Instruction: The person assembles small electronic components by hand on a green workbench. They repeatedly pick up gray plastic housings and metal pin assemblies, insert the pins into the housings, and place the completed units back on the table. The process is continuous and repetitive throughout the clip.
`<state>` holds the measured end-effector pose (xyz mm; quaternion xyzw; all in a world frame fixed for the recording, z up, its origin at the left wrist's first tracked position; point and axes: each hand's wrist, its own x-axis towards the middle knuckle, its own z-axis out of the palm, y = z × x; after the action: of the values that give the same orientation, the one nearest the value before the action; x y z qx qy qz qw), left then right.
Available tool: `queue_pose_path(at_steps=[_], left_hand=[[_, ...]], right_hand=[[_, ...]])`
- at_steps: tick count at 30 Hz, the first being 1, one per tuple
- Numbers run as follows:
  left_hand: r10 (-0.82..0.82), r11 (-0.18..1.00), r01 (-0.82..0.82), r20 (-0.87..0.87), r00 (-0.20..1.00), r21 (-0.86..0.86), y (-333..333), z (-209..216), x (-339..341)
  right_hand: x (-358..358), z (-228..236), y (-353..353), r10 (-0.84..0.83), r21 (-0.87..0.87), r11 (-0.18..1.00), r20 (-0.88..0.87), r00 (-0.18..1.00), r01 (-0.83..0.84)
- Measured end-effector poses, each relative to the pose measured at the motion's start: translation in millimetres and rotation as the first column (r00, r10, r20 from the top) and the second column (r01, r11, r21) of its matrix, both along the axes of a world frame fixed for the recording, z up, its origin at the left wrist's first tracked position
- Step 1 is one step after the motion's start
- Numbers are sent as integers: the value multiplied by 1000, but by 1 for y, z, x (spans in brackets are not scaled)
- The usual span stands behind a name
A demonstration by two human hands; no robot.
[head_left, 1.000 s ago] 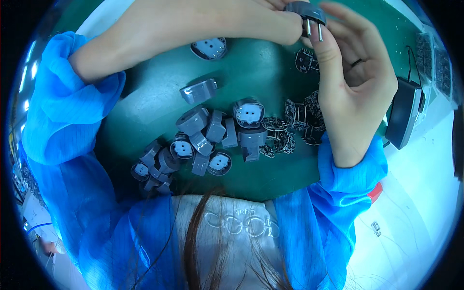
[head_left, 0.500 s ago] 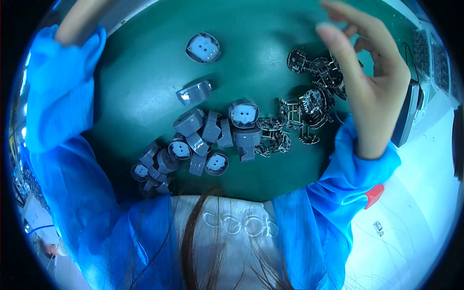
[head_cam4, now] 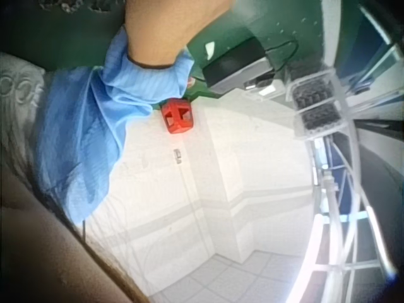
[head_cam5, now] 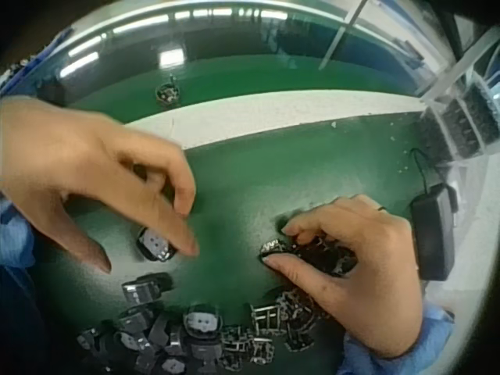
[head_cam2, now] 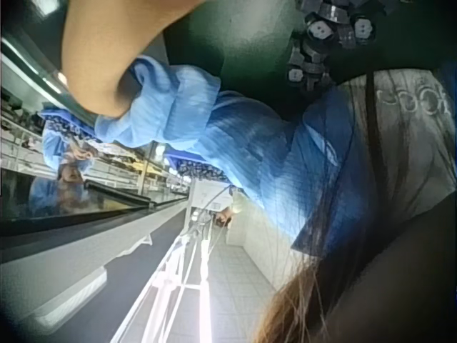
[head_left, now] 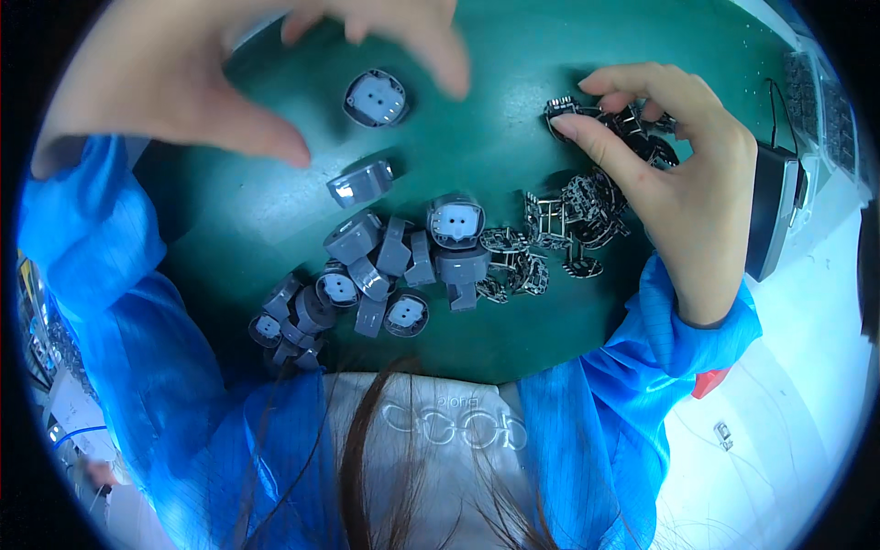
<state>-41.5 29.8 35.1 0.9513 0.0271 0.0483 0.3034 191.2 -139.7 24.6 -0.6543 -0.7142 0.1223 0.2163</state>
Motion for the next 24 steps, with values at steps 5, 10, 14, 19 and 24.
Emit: queue_pose_path(at_steps=[5,10,14,19,24], left_hand=[[-120,981,113,-39,992,-155,-11,-24,18],[-5,999,1,-77,997,-47,-22,-24,23],[56,970,-134,-349,935,-204,-21,8,34],[-88,983,50,-213,973,-179,-13,0,32],[1,947,18,58,998,-320,-15,-34,26]], right_hand=[[-2,-8,-1,-19,63,998,-47,999,22],[-17,3,3,-9,111,994,-98,995,20],[-23,3,2,-78,86,992,-202,976,97],[-30,-21,0,34,250,968,-256,966,32],[-35,-6,1,-122,9,991,-351,928,133]])
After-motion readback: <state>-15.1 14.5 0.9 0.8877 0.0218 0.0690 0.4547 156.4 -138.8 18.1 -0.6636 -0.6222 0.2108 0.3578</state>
